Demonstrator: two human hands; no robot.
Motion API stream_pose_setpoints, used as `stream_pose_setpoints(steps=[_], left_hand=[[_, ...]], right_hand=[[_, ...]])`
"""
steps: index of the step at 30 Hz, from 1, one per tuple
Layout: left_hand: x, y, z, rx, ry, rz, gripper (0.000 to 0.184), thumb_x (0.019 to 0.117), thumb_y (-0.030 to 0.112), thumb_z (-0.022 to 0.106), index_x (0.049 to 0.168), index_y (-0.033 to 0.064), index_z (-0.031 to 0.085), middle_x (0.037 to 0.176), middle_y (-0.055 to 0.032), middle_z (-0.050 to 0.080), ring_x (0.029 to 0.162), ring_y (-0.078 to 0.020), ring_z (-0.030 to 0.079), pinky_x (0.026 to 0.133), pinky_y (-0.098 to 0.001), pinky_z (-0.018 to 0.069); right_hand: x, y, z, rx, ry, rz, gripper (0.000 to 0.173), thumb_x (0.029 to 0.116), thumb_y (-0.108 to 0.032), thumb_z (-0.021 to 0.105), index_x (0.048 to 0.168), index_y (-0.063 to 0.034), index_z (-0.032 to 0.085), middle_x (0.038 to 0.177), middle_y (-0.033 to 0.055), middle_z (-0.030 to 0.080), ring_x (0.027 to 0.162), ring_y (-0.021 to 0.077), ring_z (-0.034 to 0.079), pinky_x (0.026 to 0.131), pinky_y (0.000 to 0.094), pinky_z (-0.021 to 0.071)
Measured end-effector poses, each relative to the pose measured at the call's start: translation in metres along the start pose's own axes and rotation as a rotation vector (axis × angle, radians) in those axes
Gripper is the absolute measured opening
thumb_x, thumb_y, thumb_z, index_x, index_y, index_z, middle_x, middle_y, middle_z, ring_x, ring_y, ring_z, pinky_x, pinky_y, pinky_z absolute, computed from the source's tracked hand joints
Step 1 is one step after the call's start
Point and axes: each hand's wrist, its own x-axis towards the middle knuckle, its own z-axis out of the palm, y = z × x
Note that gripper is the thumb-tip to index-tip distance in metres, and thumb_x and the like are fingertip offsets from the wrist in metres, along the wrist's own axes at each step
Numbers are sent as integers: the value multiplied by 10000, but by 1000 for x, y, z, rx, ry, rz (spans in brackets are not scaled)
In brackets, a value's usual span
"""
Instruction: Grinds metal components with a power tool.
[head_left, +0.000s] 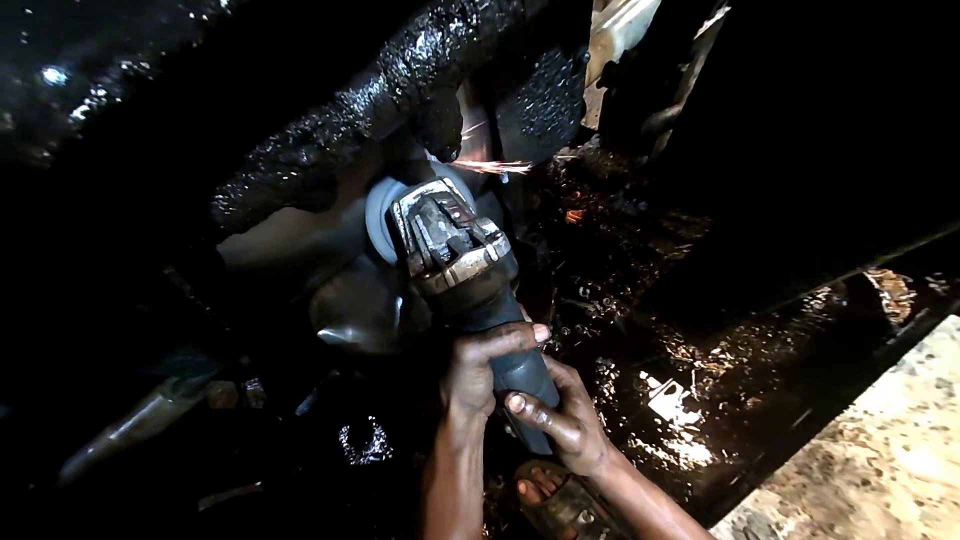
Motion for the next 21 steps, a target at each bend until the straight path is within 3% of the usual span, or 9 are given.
stream_pose_setpoints(steps=[21], left_hand=[[3, 1, 11, 76, 84, -2, 355, 646, 91, 776, 987, 72, 676, 771, -74, 697, 638, -146, 684, 576, -304, 587]], right_hand=[[0, 1, -4, 120, -15, 23, 362, 891, -470, 760, 1078, -162, 729, 842, -1, 730, 674, 94, 699, 620, 283, 624]])
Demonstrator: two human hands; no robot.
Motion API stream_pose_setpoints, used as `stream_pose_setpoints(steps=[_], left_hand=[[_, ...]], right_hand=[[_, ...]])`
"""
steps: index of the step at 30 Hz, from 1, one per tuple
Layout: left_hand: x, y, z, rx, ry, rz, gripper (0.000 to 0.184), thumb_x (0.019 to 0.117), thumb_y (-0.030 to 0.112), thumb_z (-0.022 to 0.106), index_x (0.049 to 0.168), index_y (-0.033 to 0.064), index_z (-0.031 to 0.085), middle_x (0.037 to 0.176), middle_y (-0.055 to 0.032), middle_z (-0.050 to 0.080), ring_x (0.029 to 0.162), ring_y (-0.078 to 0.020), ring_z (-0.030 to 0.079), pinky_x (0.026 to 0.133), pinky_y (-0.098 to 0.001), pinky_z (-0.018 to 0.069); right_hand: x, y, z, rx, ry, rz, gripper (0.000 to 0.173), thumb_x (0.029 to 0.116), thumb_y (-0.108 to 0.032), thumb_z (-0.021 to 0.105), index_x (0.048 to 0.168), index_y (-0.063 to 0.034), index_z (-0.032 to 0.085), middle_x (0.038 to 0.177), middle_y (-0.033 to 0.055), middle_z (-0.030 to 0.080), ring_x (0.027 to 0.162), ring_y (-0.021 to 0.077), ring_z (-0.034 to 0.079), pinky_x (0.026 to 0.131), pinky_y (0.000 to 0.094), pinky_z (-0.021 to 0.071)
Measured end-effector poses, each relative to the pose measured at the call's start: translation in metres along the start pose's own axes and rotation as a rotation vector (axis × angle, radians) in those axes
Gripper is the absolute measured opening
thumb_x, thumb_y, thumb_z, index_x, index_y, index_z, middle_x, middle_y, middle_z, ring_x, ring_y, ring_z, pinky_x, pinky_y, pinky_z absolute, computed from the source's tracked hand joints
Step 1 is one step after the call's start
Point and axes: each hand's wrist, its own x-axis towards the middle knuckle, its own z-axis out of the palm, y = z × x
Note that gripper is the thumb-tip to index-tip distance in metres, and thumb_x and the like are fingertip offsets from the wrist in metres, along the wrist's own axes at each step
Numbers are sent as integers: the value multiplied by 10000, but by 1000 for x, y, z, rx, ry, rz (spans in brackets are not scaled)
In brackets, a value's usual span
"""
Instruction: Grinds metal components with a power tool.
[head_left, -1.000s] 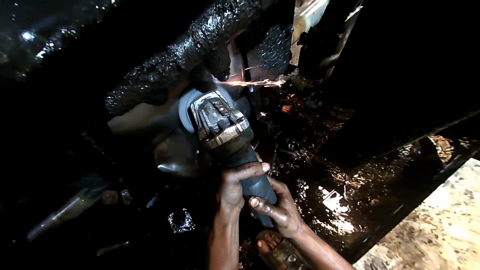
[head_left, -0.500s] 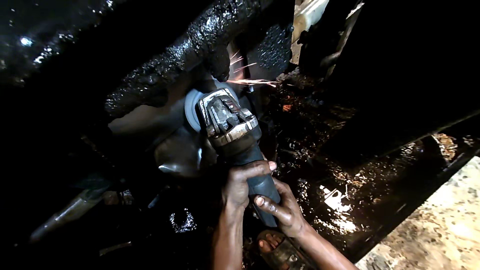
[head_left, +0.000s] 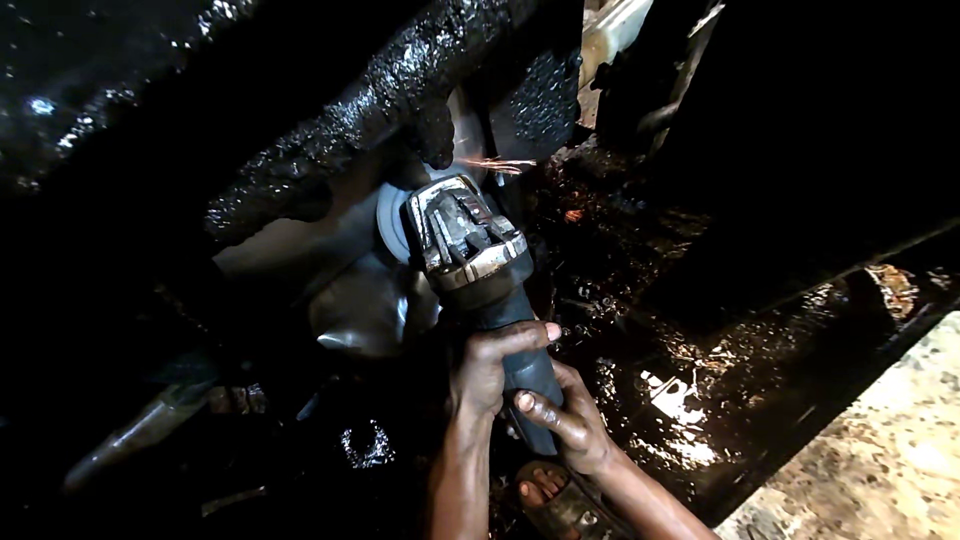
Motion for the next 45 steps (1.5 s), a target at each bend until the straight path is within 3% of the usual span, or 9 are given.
stream_pose_setpoints(steps=[14, 19, 30, 35, 41, 45], left_hand=[[1, 3, 6, 10, -48, -1, 274, 686, 62, 731, 954, 89, 681, 761, -42, 697, 650, -107, 682, 585, -262, 581], [1, 1, 8, 26, 6, -18, 348, 657, 80, 759, 992, 70, 662, 768, -62, 695, 641, -132, 682, 579, -290, 584], [1, 6, 17, 75, 32, -1, 293, 658, 52, 760, 940, 73, 682, 752, -64, 702, 634, -130, 684, 557, -288, 581], [2, 4, 17, 93, 67, 8, 375, 631, 64, 781, 990, 64, 672, 786, -88, 704, 654, -162, 692, 568, -319, 590], [-2, 6, 18, 120, 66, -5, 307, 645, 52, 765, 939, 78, 683, 771, -58, 710, 646, -134, 691, 564, -294, 588], [-1, 6, 17, 171, 82, -1, 361, 637, 77, 785, 984, 77, 683, 799, -70, 715, 674, -155, 701, 579, -316, 595]], right_hand=[[3, -1, -3, 37, -9, 2, 354, 891, -483, 756, 1077, -182, 735, 855, -15, 733, 691, 85, 701, 632, 284, 623], [2, 1, -6, 66, -28, -7, 337, 900, -463, 756, 1085, -181, 738, 852, -14, 736, 684, 79, 699, 629, 275, 622], [2, -4, -8, 127, -13, 48, 334, 883, -472, 768, 1066, -194, 743, 817, 4, 735, 649, 94, 701, 606, 274, 622], [0, -4, -7, 156, -7, 71, 355, 872, -476, 779, 1070, -184, 738, 823, 5, 739, 654, 97, 706, 608, 278, 624], [-2, 0, -7, 169, -17, 56, 349, 888, -492, 759, 1069, -194, 735, 815, 3, 735, 646, 98, 702, 600, 286, 623], [-2, -1, -7, 188, -17, 69, 352, 884, -484, 767, 1066, -185, 734, 812, 12, 735, 642, 101, 702, 595, 288, 623]])
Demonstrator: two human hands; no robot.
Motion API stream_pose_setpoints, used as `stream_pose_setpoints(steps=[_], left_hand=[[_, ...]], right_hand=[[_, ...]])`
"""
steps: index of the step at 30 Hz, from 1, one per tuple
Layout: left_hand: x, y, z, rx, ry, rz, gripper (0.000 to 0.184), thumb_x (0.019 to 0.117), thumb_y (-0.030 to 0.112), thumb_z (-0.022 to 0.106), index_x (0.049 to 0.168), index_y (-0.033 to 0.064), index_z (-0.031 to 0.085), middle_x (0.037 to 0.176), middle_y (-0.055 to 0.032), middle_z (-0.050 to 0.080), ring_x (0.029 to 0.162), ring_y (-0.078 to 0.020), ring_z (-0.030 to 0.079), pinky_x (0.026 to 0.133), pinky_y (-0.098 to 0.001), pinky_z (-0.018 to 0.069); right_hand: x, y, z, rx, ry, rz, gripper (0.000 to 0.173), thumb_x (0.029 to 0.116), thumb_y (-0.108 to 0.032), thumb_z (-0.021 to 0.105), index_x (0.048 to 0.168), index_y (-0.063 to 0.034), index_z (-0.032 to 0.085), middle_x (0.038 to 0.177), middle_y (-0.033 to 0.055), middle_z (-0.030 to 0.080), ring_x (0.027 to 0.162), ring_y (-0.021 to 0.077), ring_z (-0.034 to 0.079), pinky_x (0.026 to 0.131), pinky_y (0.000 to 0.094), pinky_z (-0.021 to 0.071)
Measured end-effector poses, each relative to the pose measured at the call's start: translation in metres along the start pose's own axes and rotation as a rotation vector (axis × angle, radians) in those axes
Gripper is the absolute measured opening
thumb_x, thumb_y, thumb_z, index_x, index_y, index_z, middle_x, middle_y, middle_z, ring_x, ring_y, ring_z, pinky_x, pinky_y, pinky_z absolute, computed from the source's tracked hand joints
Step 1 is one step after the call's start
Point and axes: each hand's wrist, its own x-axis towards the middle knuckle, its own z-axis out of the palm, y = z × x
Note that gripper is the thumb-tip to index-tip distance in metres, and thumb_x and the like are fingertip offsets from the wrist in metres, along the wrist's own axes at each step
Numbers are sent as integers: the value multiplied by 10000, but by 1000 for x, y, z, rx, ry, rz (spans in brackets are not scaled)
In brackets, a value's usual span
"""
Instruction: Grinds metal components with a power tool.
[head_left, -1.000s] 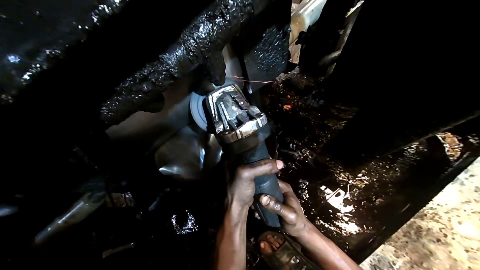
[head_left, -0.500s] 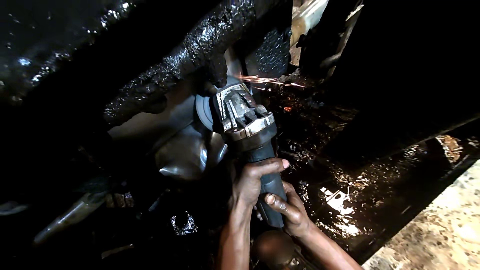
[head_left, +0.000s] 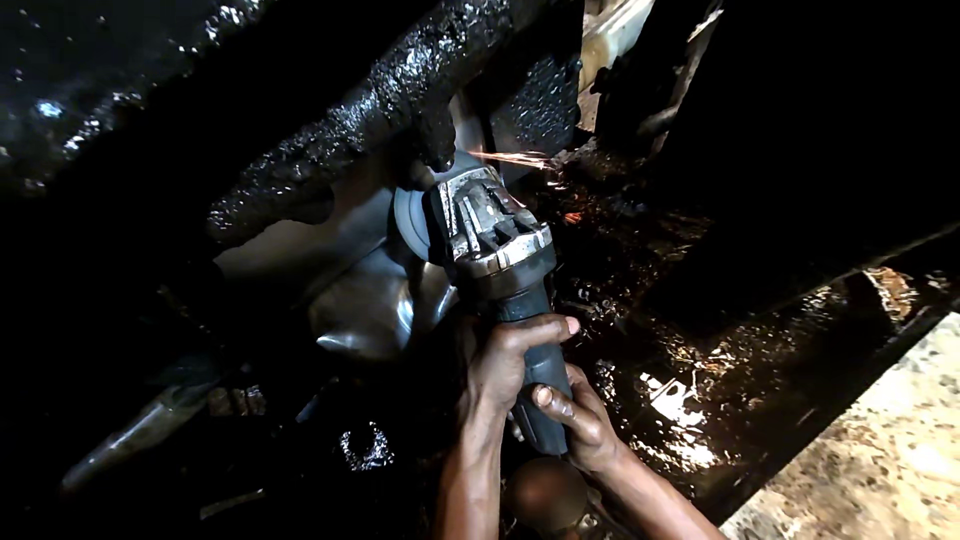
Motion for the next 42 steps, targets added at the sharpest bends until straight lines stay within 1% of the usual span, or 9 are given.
stream_pose_setpoints(steps=[6, 10, 14, 22, 25, 29, 37, 40, 42], left_hand=[[2, 1, 4, 38, 39, 9, 403, 605, 89, 817, 982, 76, 678, 809, -71, 713, 692, -161, 704, 595, -331, 604], [2, 1, 4, 79, 54, -5, 460, 594, 131, 832, 1027, 97, 680, 846, -78, 716, 709, -178, 707, 592, -349, 598], [4, 0, 5, 75, 72, 3, 479, 574, 126, 846, 1020, 66, 681, 849, -104, 723, 722, -203, 719, 617, -379, 616], [0, 6, 6, 161, 66, -33, 529, 596, 153, 843, 1093, 127, 665, 873, -69, 726, 724, -184, 715, 582, -369, 597], [2, 6, 10, 137, 81, -15, 523, 583, 115, 853, 1070, 73, 667, 861, -87, 731, 729, -198, 722, 612, -376, 615], [9, 6, 15, 95, 120, 32, 624, 496, 75, 856, 1077, 24, 635, 865, -101, 728, 765, -191, 729, 671, -370, 634], [9, 7, 15, 182, 107, 34, 599, 523, 128, 874, 1079, 63, 660, 889, -86, 732, 792, -188, 729, 666, -385, 627], [1, 10, 13, 264, 65, 12, 572, 617, 195, 851, 1151, 149, 649, 930, -45, 711, 801, -174, 706, 609, -376, 586], [2, 9, 15, 272, 61, 4, 588, 620, 209, 853, 1170, 150, 653, 961, -39, 719, 841, -167, 714, 655, -386, 604]], right_hand=[[0, -1, -1, 16, 6, 6, 371, 875, -499, 772, 1073, -188, 739, 816, 16, 735, 648, 103, 705, 600, 291, 625], [0, -2, 0, 44, -1, 10, 367, 880, -501, 769, 1063, -184, 742, 806, 21, 734, 642, 105, 705, 596, 287, 623], [-1, -1, 0, 71, -8, 11, 343, 891, -488, 761, 1057, -188, 745, 801, 22, 734, 638, 103, 703, 597, 286, 622], [-1, -2, 1, 95, -1, 15, 364, 885, -510, 760, 1063, -193, 745, 817, 17, 740, 650, 100, 708, 608, 291, 626], [-2, -3, 3, 114, 8, 22, 368, 880, -513, 761, 1067, -196, 741, 818, 15, 742, 653, 103, 709, 613, 294, 627], [-1, -3, 2, 148, -9, 18, 375, 887, -507, 761, 1070, -181, 737, 817, 27, 741, 651, 106, 710, 606, 292, 625], [0, -5, 2, 201, -20, 38, 402, 878, -522, 760, 1101, -189, 730, 852, 25, 746, 686, 103, 718, 634, 292, 629], [-1, -5, 1, 226, -20, 51, 410, 878, -531, 756, 1103, -189, 735, 852, 28, 750, 692, 107, 723, 644, 295, 632], [-2, -5, 0, 244, -22, 47, 404, 878, -526, 758, 1103, -190, 736, 855, 25, 749, 701, 101, 721, 659, 292, 630]])
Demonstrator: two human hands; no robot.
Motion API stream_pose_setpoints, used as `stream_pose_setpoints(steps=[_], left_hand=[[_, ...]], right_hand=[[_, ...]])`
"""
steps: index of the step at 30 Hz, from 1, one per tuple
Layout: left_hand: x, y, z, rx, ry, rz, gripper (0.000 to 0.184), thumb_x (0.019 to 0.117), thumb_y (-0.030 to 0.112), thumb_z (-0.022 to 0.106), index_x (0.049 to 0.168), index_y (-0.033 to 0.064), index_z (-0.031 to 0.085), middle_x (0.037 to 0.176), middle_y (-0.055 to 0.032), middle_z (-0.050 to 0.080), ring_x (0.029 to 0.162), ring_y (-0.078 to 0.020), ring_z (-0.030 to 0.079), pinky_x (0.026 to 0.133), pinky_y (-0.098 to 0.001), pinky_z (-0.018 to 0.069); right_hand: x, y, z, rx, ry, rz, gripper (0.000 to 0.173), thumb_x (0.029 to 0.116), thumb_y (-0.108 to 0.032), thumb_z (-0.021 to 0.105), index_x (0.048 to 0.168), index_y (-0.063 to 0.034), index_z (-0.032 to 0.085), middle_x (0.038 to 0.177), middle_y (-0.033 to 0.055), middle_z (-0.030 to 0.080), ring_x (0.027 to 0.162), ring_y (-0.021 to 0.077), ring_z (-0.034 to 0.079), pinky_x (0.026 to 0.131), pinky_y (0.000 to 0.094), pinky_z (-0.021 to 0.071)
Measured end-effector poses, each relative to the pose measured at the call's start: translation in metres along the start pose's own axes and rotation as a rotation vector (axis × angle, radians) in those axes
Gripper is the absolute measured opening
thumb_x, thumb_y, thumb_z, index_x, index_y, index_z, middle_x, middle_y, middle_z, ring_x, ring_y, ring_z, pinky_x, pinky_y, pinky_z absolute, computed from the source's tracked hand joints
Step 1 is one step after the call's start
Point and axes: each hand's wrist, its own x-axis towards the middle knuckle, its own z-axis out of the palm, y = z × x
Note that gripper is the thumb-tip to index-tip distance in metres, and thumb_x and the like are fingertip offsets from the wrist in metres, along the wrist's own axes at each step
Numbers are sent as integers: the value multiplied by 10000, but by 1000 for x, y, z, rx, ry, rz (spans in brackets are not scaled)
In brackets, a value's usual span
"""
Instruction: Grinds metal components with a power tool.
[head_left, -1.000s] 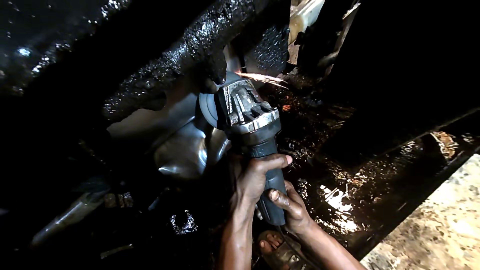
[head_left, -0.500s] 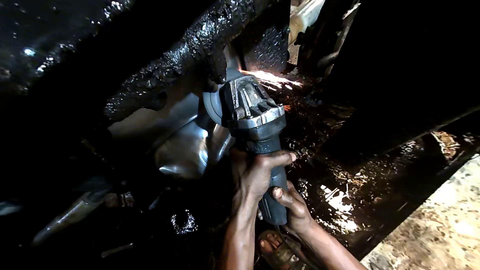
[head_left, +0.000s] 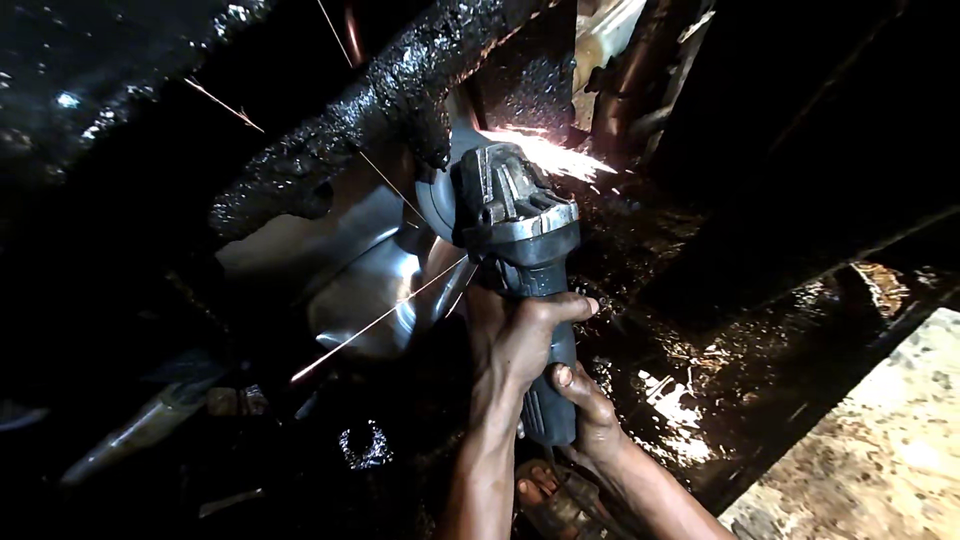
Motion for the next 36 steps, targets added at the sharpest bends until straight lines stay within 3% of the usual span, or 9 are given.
stream_pose_setpoints(steps=[3, 9, 13, 17, 19, 21, 24, 28, 36], left_hand=[[2, -1, 6, -19, -2, 8, 591, 625, 168, 854, 1175, 112, 647, 984, -56, 715, 865, -173, 706, 689, -391, 603], [-3, -1, 10, 67, -28, -44, 516, 689, 178, 843, 1155, 132, 627, 915, -57, 679, 782, -199, 673, 575, -381, 549], [-7, -36, 7, -128, -87, -136, 606, 636, 205, 850, 1195, 130, 628, 943, -71, 704, 781, -199, 689, 614, -392, 579], [-16, -108, -16, -818, -349, 79, 349, 677, 118, 821, 1001, 62, 704, 823, -74, 720, 745, -163, 713, 700, -337, 609], [-23, -130, -36, -1004, -488, 209, 337, 739, 164, 799, 1058, 88, 721, 893, -57, 732, 839, -166, 716, 801, -345, 591], [-28, -143, -60, -1057, -484, 340, 320, 792, 217, 793, 1086, 109, 726, 940, -36, 743, 889, -158, 715, 843, -347, 581], [-37, -149, -92, -1042, -246, 502, 252, 818, 323, 780, 1002, 150, 774, 889, 10, 772, 834, -100, 738, 784, -293, 612], [-15, -124, -125, -1209, -381, 589, 527, 723, 332, 866, 1125, 38, 691, 873, -55, 722, 767, -182, 700, 757, -362, 598], [-5, -107, -144, -1317, -407, 718, 503, 759, 266, 853, 1137, 2, 651, 893, -75, 715, 797, -189, 701, 776, -339, 594]], right_hand=[[-1, -1, -2, 29, -9, 2, 369, 885, -507, 750, 1092, -201, 746, 864, 11, 756, 714, 88, 726, 669, 283, 630], [-4, -2, -7, 84, 16, 9, 395, 884, -521, 742, 1088, -183, 742, 866, 34, 751, 712, 108, 728, 658, 302, 634], [-22, 2, -20, -323, 202, -31, 467, 847, -543, 763, 1070, -136, 706, 820, 23, 732, 662, 117, 707, 616, 315, 629], [-40, 11, -36, -1041, 161, -202, 618, 808, -642, 761, 1124, -113, 716, 960, -45, 750, 868, 30, 716, 783, 280, 632], [-44, 14, -25, -1262, 135, -203, 669, 740, -704, 768, 1093, -137, 726, 923, -49, 754, 843, 18, 717, 757, 295, 633], [-40, 18, -7, -1414, 107, -221, 700, 705, -740, 758, 1080, -149, 741, 883, -16, 759, 795, 72, 728, 692, 368, 629], [-26, 29, 26, -1543, 39, -297, 735, 700, -742, 746, 1111, -133, 754, 895, 28, 769, 769, 144, 740, 643, 417, 620], [-5, 45, 57, -1593, -39, -421, 696, 716, -729, 722, 1091, -144, 761, 849, 26, 746, 710, 156, 719, 580, 400, 593], [6, 56, 87, -1673, -45, -531, 707, 715, -704, 707, 1121, -127, 761, 809, 21, 718, 662, 159, 684, 534, 364, 554]])
